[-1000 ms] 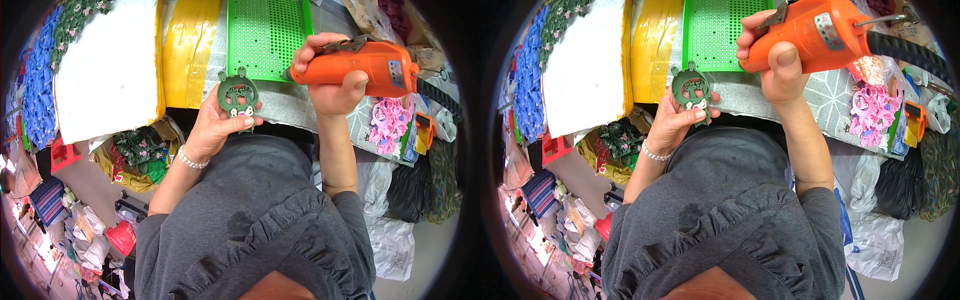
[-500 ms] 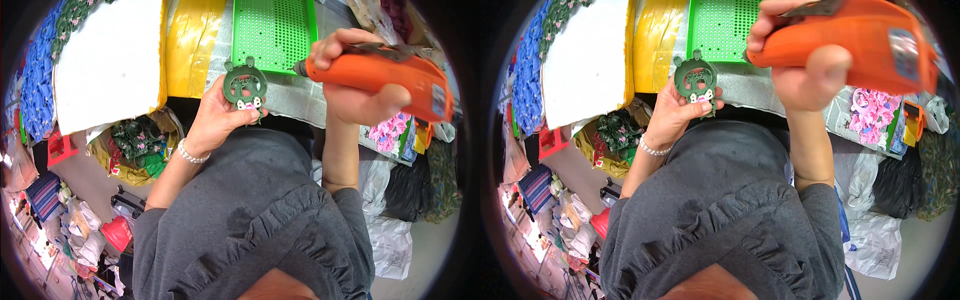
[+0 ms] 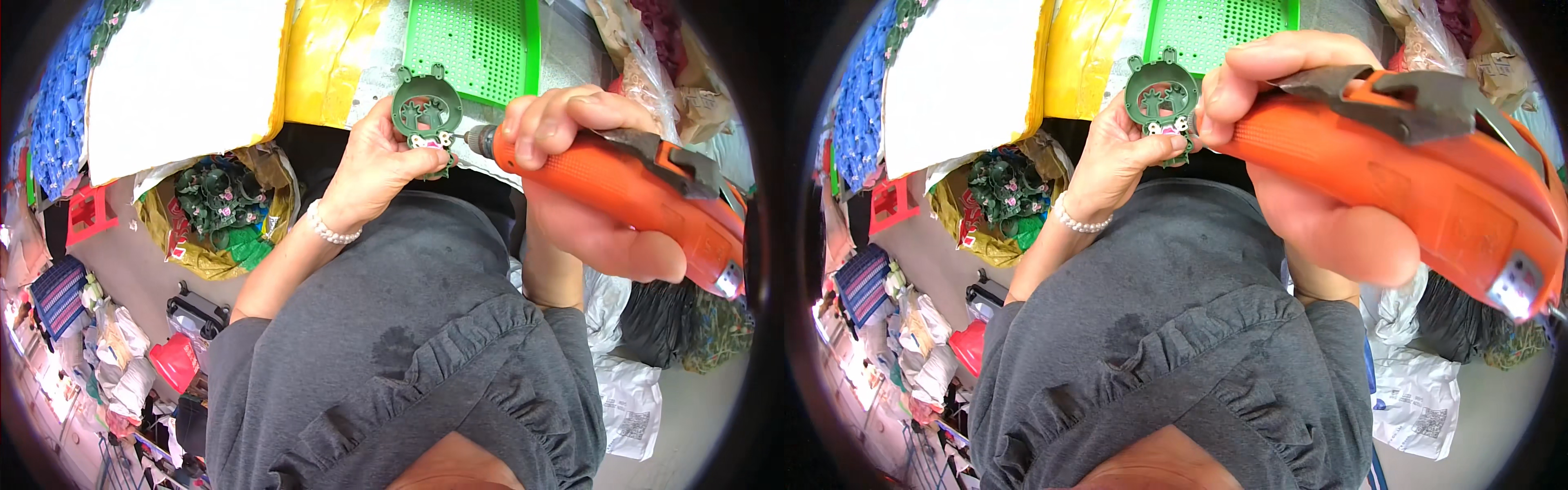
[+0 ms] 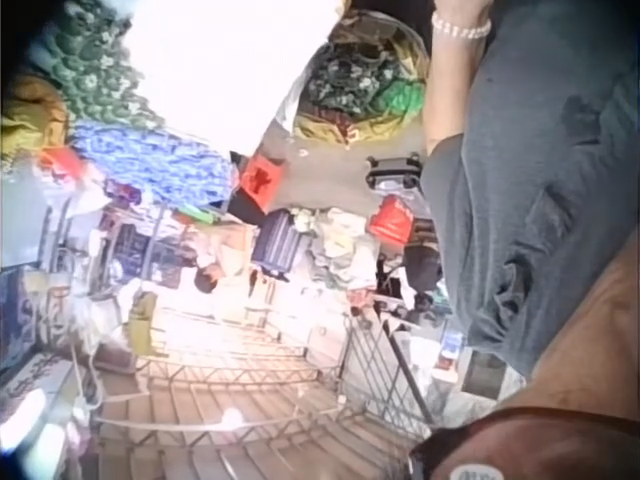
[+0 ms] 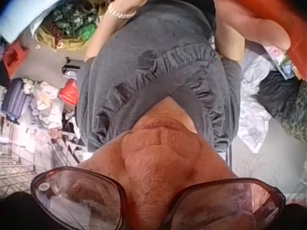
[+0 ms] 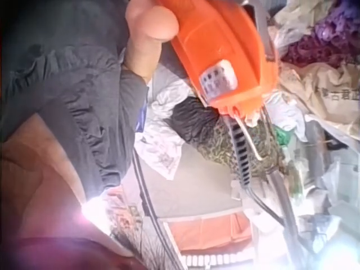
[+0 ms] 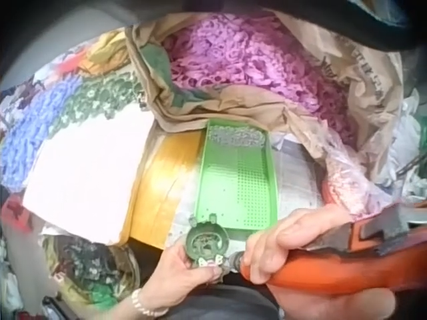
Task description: Assembling plastic toy parts using an electric screwdriver to secure screws into the base.
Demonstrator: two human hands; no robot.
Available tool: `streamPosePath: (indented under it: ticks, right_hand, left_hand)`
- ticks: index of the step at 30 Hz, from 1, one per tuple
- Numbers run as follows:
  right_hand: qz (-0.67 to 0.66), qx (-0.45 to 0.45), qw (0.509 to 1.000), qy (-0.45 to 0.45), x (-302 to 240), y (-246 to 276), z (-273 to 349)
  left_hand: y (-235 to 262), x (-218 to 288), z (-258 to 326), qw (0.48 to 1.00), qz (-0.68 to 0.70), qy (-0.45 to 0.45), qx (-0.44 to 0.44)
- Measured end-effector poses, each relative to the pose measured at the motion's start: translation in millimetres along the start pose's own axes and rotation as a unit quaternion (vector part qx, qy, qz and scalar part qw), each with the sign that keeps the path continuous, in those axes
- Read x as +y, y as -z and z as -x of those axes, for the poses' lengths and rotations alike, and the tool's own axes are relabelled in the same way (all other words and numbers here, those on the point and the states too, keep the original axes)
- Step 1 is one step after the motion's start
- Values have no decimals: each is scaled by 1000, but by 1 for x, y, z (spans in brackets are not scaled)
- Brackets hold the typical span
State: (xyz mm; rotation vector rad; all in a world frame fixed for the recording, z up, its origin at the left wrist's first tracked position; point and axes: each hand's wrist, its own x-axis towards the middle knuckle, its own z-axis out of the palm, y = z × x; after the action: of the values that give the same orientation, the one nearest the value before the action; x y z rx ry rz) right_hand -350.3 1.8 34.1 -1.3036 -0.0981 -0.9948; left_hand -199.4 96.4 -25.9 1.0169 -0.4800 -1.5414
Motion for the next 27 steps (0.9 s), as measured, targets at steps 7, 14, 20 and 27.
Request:
streamPosePath:
  ticks: [7,14,20,27]
  right_hand:
    - [-25,23,999,-8,10,-1,6]
    - [-21,58,998,-13,12,-4,12]
    - [3,75,997,-27,11,-5,15]
    - [66,41,997,-5,13,-5,16]
  left_hand:
    - [3,-4,1,1000,1,-3,-1]
    - [0,-6,2,1000,1,0,-9]
    - [-7,-10,4,999,14,-23,20]
    - [-7,-14,1,999,13,-35,35]
